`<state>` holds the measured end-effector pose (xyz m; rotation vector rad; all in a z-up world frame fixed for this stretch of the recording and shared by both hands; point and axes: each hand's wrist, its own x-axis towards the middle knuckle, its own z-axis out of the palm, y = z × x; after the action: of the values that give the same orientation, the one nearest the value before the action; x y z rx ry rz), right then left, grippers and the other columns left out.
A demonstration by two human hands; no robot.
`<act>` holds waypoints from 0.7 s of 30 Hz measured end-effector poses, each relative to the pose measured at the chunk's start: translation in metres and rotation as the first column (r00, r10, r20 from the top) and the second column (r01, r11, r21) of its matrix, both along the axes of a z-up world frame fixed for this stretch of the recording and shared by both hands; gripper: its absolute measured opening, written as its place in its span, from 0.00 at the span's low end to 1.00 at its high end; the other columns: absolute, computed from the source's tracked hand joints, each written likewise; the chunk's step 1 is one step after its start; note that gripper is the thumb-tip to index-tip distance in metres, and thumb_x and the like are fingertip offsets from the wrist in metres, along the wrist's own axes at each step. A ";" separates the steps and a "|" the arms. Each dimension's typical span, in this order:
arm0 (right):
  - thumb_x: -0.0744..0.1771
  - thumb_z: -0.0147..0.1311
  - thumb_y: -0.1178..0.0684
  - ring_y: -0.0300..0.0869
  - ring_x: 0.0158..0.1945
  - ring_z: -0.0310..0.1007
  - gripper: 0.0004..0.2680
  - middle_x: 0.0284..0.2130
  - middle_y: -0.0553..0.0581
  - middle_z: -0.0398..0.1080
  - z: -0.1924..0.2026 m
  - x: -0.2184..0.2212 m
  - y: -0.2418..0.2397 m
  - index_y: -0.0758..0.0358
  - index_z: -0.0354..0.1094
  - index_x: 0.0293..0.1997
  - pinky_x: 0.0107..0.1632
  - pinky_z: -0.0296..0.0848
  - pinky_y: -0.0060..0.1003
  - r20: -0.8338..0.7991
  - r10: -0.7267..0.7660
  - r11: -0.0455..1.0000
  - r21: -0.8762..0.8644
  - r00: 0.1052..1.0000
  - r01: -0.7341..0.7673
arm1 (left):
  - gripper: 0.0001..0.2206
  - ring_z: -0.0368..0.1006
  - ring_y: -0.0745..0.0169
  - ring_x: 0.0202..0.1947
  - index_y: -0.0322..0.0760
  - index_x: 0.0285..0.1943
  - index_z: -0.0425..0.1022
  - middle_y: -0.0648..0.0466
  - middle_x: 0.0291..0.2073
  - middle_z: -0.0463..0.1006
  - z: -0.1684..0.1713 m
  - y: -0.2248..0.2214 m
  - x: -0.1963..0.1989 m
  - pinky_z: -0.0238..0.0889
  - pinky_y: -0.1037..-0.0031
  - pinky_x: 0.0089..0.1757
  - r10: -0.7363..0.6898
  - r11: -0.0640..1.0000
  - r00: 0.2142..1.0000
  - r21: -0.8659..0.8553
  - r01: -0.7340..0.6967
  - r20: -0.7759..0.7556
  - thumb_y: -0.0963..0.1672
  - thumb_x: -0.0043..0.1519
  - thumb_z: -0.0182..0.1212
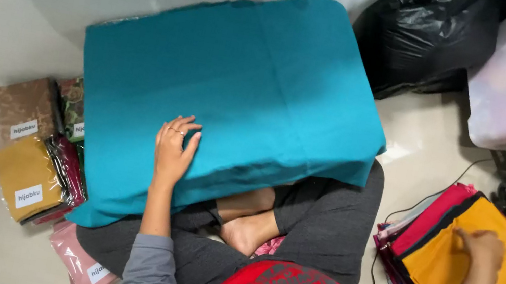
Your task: Fold a hijab, clean it with a lint roller, and place it inside a plastic sleeve for packaging.
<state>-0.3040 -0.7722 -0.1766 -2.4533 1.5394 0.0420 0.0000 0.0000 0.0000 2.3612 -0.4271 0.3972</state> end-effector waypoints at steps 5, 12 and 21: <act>0.62 0.67 0.37 0.64 0.51 0.76 0.19 0.46 0.71 0.77 0.008 -0.004 0.046 0.61 0.78 0.46 0.51 0.74 0.57 -0.025 0.043 0.998 -0.041 0.999 -0.044 | 0.08 0.67 0.46 0.66 0.42 0.50 0.79 0.51 0.59 0.77 -0.002 0.001 0.002 0.49 0.50 0.66 -0.002 1.000 1.000 0.010 0.002 -0.006 0.46 0.66 0.60; 0.71 0.53 0.47 0.70 0.49 0.74 0.13 0.46 0.80 0.73 -0.017 -0.006 0.019 0.71 0.72 0.51 0.51 0.73 0.59 0.037 -0.092 0.991 -0.098 0.995 0.095 | 0.08 0.67 0.46 0.66 0.42 0.50 0.79 0.51 0.60 0.77 -0.001 0.002 0.002 0.49 0.50 0.67 0.000 1.000 1.000 -0.001 0.000 -0.016 0.46 0.66 0.60; 0.70 0.55 0.39 0.67 0.52 0.73 0.23 0.48 0.82 0.71 0.005 -0.040 -0.005 0.81 0.65 0.54 0.54 0.71 0.56 0.470 -0.210 0.950 -0.109 0.858 0.292 | 0.08 0.67 0.46 0.66 0.42 0.50 0.79 0.51 0.60 0.77 0.002 0.000 0.000 0.49 0.50 0.66 0.004 1.000 1.000 -0.005 -0.004 -0.019 0.46 0.66 0.60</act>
<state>-0.3443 -0.7774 -0.1712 -2.1393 1.6762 -0.6957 0.0005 0.0004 0.0021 2.3592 -0.4123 0.3775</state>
